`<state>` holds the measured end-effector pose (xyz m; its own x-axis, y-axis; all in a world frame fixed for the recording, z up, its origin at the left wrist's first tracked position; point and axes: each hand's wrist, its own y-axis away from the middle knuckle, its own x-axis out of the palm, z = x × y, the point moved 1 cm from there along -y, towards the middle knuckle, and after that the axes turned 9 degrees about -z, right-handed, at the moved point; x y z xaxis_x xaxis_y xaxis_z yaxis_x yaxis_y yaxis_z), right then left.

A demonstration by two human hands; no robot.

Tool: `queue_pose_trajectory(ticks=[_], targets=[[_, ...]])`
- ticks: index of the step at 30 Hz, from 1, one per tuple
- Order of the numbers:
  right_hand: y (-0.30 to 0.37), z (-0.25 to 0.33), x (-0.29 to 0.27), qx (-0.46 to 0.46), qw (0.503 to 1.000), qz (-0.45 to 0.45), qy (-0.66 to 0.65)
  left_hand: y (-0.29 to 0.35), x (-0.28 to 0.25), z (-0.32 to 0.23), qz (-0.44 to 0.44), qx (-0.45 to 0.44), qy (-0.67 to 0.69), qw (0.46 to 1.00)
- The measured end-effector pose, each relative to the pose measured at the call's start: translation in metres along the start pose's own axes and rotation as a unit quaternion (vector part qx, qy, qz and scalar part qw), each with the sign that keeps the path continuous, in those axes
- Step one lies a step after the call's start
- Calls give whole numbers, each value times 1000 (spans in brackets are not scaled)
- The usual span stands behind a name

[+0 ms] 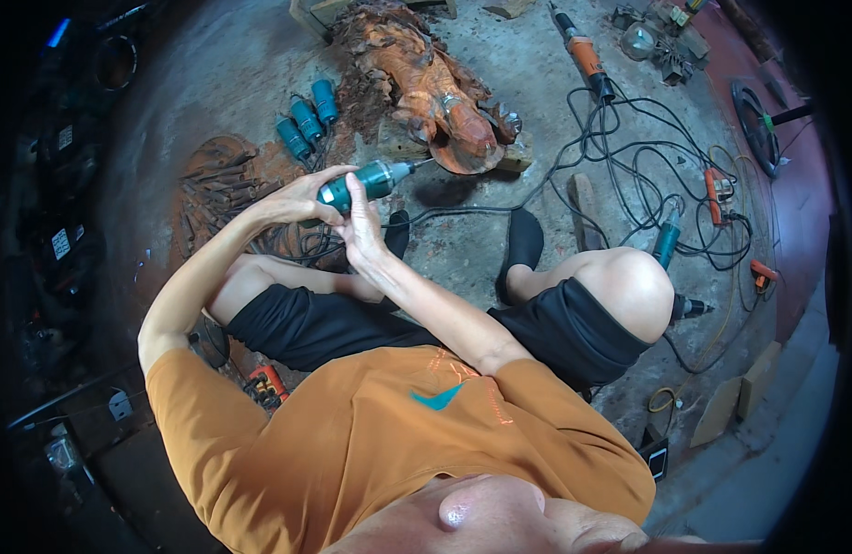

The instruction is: The person uses a rotary tool to carve a piece of wood. They hold the tool with both hands and work on different sections of the wood, occasionally adjusting their grip and position.

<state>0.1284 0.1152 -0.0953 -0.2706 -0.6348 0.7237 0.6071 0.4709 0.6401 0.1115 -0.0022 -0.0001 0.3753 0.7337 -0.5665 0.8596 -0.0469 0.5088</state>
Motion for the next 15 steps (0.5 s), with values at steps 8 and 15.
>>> queue_pose_trajectory(ticks=[8,15], targets=[[-38,-14,-42,15,997,-69,38,-38,36,50,47,-53,36,997],[-48,-21,-54,-22,995,-55,84,-43,45,66,63,-43,72,995]])
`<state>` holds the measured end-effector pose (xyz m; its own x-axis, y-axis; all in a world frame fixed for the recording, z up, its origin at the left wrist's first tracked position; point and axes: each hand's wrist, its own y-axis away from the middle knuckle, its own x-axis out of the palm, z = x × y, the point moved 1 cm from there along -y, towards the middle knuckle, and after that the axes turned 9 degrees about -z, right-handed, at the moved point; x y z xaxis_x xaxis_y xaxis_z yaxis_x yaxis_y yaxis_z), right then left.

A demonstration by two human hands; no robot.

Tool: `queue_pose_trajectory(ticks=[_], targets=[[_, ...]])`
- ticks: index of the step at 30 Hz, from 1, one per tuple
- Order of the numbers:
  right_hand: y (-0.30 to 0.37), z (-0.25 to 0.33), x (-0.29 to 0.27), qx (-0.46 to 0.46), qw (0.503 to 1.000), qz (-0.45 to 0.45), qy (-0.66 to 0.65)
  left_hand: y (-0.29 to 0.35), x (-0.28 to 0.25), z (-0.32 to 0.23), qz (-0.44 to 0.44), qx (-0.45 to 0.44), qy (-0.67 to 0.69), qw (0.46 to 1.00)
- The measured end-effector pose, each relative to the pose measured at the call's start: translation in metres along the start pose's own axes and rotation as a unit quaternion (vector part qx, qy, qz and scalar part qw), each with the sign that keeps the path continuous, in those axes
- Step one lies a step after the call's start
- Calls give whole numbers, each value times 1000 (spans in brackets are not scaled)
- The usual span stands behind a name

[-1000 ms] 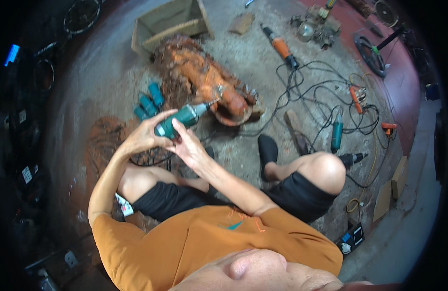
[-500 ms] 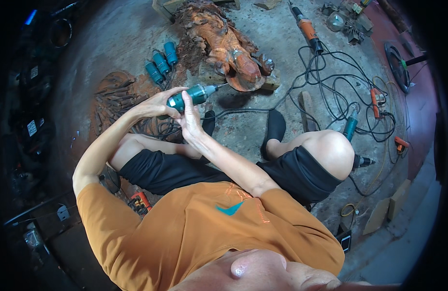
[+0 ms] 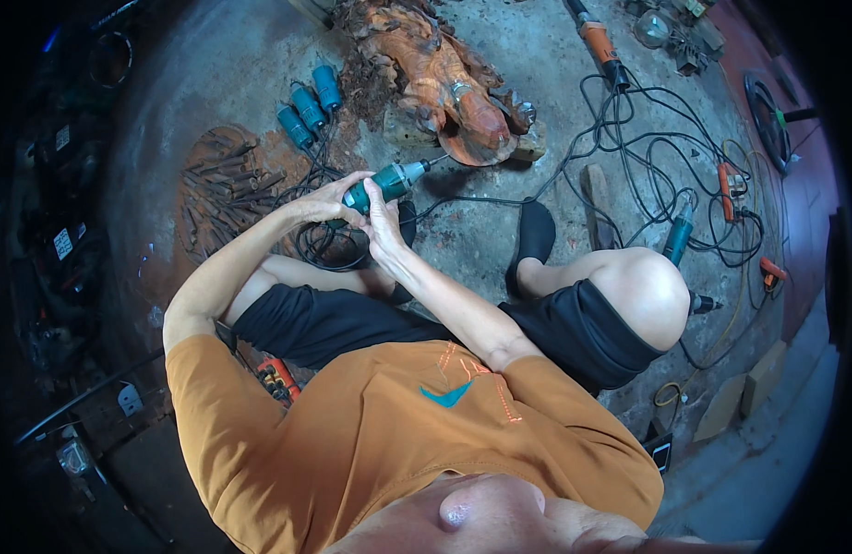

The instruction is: The person uses a rotary tool to carve a piece of wood. They hold the tool with both hands and work on different sections of the wood, occasionally adjusting their grip and position.

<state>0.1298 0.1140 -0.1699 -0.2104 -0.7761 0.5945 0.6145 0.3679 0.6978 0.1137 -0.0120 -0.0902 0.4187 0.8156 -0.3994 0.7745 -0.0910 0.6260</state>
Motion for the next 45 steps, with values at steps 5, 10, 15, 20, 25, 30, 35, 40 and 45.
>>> queue_pose_trajectory(ticks=[5,10,15,20,25,30,35,40,45], targets=[[-9,2,-1,3,999,4,37,-9,-6,5,10,3,-8,1000],[-10,8,4,24,998,-10,49,-10,-9,0,1,14,-15,1000],[-17,5,4,20,999,2,33,-15,-11,5,1,8,-16,1000],[-21,4,5,33,999,-4,36,-20,-12,12,-1,-4,-23,1000],[-31,5,4,29,999,2,36,-28,-13,17,-5,12,-21,1000],[-37,8,6,32,999,6,31,-33,-15,17,-16,19,-32,999],[-45,11,5,41,999,8,34,-37,-16,15,-20,1,-24,1000],[-57,12,4,51,998,14,36,-45,-18,18,-30,-6,-33,999],[-60,16,6,51,998,23,39,-50,-21,20,-28,-15,-29,999]])
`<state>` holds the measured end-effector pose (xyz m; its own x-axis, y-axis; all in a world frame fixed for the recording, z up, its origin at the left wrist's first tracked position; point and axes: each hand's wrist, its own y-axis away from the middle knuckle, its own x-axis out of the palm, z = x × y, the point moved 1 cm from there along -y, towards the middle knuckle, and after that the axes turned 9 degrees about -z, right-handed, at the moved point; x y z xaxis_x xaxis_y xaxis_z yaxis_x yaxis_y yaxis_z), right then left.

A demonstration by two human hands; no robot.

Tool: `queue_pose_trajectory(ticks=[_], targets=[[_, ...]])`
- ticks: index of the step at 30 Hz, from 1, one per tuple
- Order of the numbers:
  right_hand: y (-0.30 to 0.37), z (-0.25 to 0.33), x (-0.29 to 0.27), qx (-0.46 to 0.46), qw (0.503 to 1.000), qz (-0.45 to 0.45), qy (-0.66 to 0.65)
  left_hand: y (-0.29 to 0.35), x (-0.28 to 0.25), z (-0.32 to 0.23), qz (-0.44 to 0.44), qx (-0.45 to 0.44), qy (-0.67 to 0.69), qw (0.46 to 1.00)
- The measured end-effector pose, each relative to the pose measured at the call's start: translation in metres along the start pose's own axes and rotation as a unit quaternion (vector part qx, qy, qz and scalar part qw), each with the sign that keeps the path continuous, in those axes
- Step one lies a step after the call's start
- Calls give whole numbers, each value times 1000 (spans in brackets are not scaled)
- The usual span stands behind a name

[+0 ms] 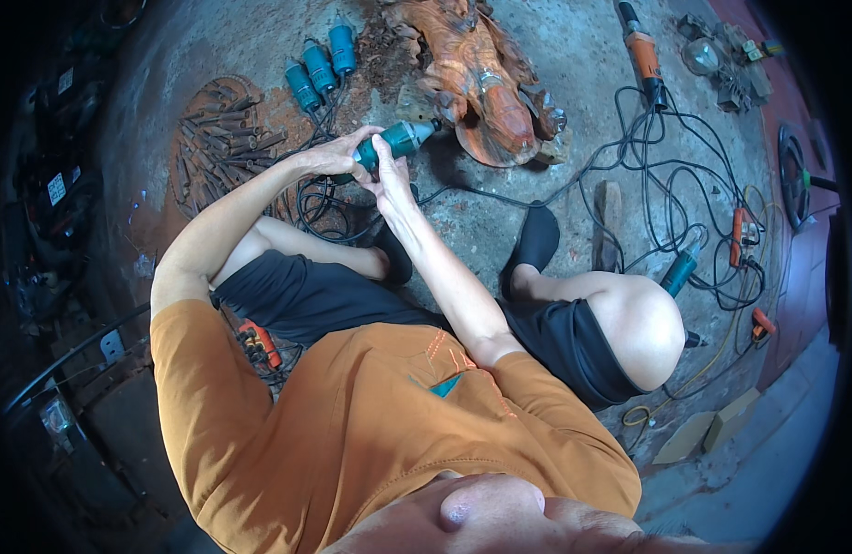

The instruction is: The person uses a rotary tool to carve a piece of wood. They hold the tool with both hands and work on different sections of the wood, occasionally adjusting their grip and position.

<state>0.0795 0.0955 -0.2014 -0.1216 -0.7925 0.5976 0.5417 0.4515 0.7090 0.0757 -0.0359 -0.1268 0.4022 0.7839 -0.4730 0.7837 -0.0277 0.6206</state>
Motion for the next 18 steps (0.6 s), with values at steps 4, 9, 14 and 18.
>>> queue_pose_trajectory(ticks=[4,9,14,18], targets=[[-5,4,-1,13,1000,-7,1,-1,0,-6,-5,0,9,1000],[-8,9,-3,25,1000,10,4,-1,-1,-15,-17,-2,-8,1000],[-4,7,-3,19,1000,4,-16,-1,0,-11,-18,10,-31,999],[-2,2,-4,20,999,-1,-26,2,1,-13,-18,13,-46,999]])
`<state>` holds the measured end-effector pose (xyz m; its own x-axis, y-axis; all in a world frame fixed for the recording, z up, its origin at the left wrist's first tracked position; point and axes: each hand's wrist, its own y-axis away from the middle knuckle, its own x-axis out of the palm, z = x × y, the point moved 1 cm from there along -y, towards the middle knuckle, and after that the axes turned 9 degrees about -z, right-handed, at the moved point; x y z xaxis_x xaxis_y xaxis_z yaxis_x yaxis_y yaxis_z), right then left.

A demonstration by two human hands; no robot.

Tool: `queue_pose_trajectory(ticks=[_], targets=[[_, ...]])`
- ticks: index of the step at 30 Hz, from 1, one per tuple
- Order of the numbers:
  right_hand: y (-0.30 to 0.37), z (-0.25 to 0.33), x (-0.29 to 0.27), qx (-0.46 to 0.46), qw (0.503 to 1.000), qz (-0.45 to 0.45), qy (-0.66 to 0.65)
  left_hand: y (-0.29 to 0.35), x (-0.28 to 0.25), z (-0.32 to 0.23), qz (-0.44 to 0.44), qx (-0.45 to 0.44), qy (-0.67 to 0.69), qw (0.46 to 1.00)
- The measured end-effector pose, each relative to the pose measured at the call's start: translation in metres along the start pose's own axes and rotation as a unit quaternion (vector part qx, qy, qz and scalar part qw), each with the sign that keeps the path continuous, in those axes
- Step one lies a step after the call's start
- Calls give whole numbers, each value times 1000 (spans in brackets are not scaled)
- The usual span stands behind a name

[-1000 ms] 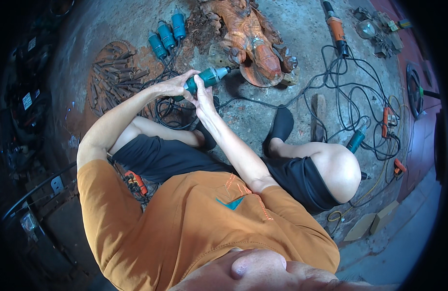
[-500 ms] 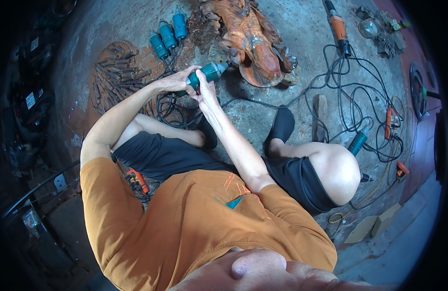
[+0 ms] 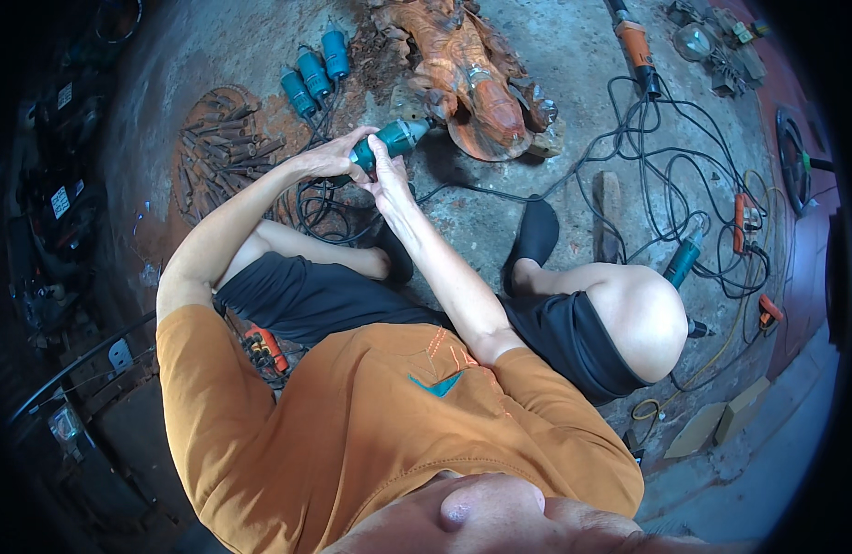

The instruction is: The person uses a rotary tool to carve a piece of wood. They hold the tool with both hands and work on different sections of the wood, occasionally adjusting their grip and position.

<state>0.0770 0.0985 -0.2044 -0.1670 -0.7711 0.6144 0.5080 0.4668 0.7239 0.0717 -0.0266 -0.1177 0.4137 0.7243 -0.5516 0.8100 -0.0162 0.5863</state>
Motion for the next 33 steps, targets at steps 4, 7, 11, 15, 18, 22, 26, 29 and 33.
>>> queue_pose_trajectory(ticks=[4,7,11,15,18,22,26,29,33], targets=[[2,-6,-2,-12,1000,3,3,1,0,3,21,-10,2,1000],[7,-8,-2,-25,1000,-4,2,4,2,3,20,-5,0,1000],[15,-13,0,-50,999,-4,-11,9,0,-1,35,14,10,999],[16,-20,-2,-57,998,-10,-11,12,-2,-4,44,27,5,999],[13,-25,-4,-60,998,-15,-5,15,-3,-9,53,19,0,998],[12,-20,-2,-60,998,-12,2,12,-2,-2,50,10,25,998],[17,-10,2,-30,999,-6,17,7,0,8,35,4,35,999],[8,-9,0,-19,1000,4,17,6,-1,3,35,-11,42,998],[6,-9,0,-9,1000,19,4,6,-1,7,27,-24,29,999]])
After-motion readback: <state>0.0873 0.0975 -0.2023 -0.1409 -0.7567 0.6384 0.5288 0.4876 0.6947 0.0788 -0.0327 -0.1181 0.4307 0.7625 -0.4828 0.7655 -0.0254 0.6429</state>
